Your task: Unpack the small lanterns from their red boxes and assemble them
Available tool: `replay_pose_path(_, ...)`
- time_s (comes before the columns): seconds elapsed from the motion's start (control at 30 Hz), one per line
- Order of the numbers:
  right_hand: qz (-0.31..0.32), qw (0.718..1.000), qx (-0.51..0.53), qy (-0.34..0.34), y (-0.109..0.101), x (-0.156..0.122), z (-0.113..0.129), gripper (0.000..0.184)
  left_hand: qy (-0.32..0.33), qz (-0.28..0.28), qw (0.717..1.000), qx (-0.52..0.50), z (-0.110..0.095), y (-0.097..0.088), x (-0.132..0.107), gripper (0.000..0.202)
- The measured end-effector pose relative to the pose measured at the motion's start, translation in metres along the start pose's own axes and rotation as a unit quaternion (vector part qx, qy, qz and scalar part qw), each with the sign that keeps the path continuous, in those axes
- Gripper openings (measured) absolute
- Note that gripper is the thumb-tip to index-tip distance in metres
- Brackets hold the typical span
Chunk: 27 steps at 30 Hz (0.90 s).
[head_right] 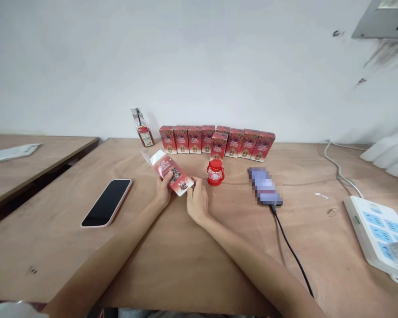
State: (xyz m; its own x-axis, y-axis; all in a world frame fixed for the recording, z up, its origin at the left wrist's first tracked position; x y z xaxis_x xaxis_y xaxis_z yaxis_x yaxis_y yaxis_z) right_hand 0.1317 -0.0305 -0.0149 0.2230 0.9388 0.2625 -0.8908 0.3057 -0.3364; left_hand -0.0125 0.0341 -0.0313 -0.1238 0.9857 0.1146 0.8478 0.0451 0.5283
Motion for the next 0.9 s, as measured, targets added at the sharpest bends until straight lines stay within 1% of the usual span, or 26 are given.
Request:
replay_pose_path(0.13, 0.025, 0.998, -0.062, -0.007, 0.004, 0.000, 0.002, 0.025, 0.033, -0.005, 0.999, 0.039, -0.009, -0.007, 0.004, 0.044)
replay_pose_path(0.2, 0.021, 0.998, -0.059, -0.028, 0.004, -0.001, 0.004, 0.022, 0.033, -0.017, 0.999, 0.017, -0.011, -0.012, 0.008, 0.043)
replay_pose_path(0.3, -0.015, 0.999, -0.005, -0.033, -0.001, -0.001, 0.002, 0.016, 0.003, -0.027, 0.999, -0.034, -0.008, -0.016, 0.014, 0.038)
replay_pose_path(0.37, -0.045, 0.998, 0.034, -0.018, -0.006, -0.001, -0.002, 0.020, -0.023, -0.021, 0.997, -0.066, -0.005, -0.016, 0.015, 0.036)
replay_pose_path(0.43, -0.054, 0.997, 0.054, -0.026, -0.009, -0.001, 0.000, 0.020, -0.047, -0.011, 0.993, -0.105, -0.002, -0.013, 0.014, 0.033)
replay_pose_path(0.53, -0.022, 0.994, 0.074, -0.075, -0.006, -0.002, 0.013, 0.025, -0.097, 0.025, 0.984, -0.146, 0.002, -0.001, 0.008, 0.034)
replay_pose_path(0.6, 0.005, 0.990, 0.098, -0.103, -0.004, -0.003, 0.021, 0.024, -0.135, 0.052, 0.978, -0.152, 0.005, 0.006, 0.003, 0.037)
replay_pose_path(0.67, 0.028, 0.986, 0.113, -0.122, -0.001, -0.004, 0.027, 0.024, -0.158, 0.074, 0.972, -0.154, 0.006, 0.012, 0.000, 0.040)
replay_pose_path(0.73, 0.048, 0.983, 0.109, -0.136, 0.002, -0.004, 0.029, 0.025, -0.170, 0.091, 0.968, -0.159, 0.006, 0.014, 0.000, 0.042)
replay_pose_path(0.8, 0.057, 0.983, 0.099, -0.144, 0.004, -0.005, 0.029, 0.025, -0.179, 0.101, 0.964, -0.169, 0.008, 0.014, 0.001, 0.042)
replay_pose_path(0.9, 0.063, 0.983, 0.077, -0.157, 0.007, -0.006, 0.028, 0.027, -0.192, 0.090, 0.962, -0.171, 0.013, 0.011, 0.002, 0.040)
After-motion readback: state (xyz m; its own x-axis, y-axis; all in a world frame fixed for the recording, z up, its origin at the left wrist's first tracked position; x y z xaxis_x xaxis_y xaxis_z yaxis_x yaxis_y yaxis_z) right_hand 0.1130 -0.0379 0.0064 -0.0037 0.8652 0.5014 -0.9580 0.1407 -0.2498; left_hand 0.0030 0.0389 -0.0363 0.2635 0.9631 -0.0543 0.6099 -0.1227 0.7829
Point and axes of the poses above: each hand's wrist, its own x-axis towards the middle knuckle, its own y-axis out of the palm, z = x × y, the point moved 9 cm from there along x, towards the middle knuckle, and after that the axes turned 1 degree about z, right-handed, at the moved point
